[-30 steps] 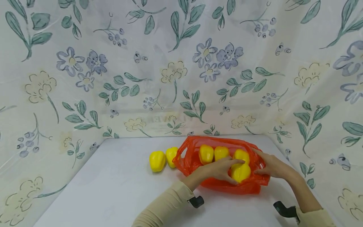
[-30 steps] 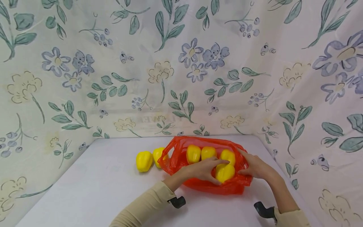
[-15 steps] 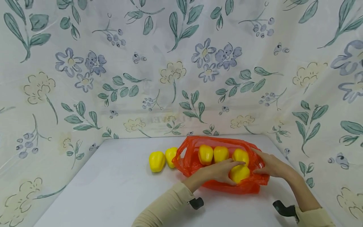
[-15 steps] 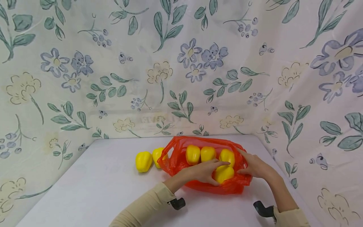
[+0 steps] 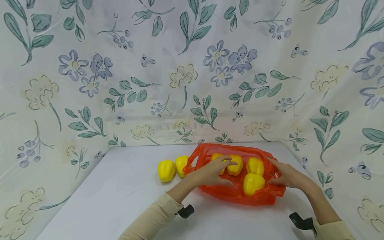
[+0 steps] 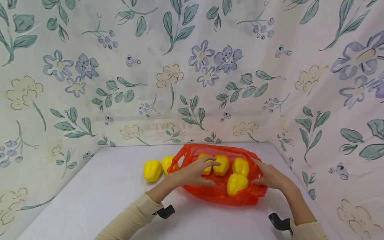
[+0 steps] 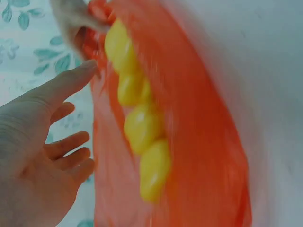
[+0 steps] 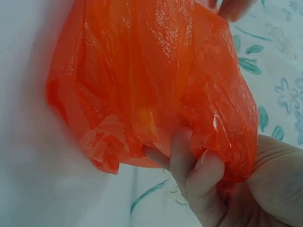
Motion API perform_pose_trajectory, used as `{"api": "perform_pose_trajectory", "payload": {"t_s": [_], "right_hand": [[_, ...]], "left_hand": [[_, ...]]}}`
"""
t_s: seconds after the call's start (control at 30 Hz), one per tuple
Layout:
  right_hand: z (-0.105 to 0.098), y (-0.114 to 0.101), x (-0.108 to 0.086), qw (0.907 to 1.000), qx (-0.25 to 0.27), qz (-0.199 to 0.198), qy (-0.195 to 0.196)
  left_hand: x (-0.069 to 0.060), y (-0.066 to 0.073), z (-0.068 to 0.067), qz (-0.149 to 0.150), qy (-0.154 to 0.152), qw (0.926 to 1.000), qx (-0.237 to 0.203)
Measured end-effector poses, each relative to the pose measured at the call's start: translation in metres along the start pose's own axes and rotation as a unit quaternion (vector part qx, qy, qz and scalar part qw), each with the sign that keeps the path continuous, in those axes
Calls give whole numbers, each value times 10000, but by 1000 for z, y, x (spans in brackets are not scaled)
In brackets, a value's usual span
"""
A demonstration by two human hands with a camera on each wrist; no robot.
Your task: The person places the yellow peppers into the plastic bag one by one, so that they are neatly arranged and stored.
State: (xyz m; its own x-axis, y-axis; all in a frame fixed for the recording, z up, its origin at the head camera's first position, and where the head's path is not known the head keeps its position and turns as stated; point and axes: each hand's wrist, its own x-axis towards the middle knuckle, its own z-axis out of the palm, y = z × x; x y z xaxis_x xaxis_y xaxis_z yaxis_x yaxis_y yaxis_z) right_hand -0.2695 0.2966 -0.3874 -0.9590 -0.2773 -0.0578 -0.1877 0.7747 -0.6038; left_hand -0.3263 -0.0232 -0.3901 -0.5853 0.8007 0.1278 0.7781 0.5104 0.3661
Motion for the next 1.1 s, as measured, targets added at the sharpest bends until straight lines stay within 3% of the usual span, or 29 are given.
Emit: {"api": "perform_pose_trajectory", "payload": {"t_s": [0.33, 0.53, 0.83, 1.1], "right_hand": [[1, 2, -1, 9999, -88, -70, 62], [1, 2, 0, 10000, -53, -63, 34], [3, 4, 0, 10000, -10, -72, 15], [3, 6, 1, 10000, 11, -47, 38]], "left_hand": [[-56, -37, -40, -138, 1235, 9922, 15], [-88, -65, -52, -604, 1675, 9840, -125], [-130, -104, -68, -1217, 2032, 9715, -6], [-149, -131, -69, -1595, 1928, 9682, 70]]}}
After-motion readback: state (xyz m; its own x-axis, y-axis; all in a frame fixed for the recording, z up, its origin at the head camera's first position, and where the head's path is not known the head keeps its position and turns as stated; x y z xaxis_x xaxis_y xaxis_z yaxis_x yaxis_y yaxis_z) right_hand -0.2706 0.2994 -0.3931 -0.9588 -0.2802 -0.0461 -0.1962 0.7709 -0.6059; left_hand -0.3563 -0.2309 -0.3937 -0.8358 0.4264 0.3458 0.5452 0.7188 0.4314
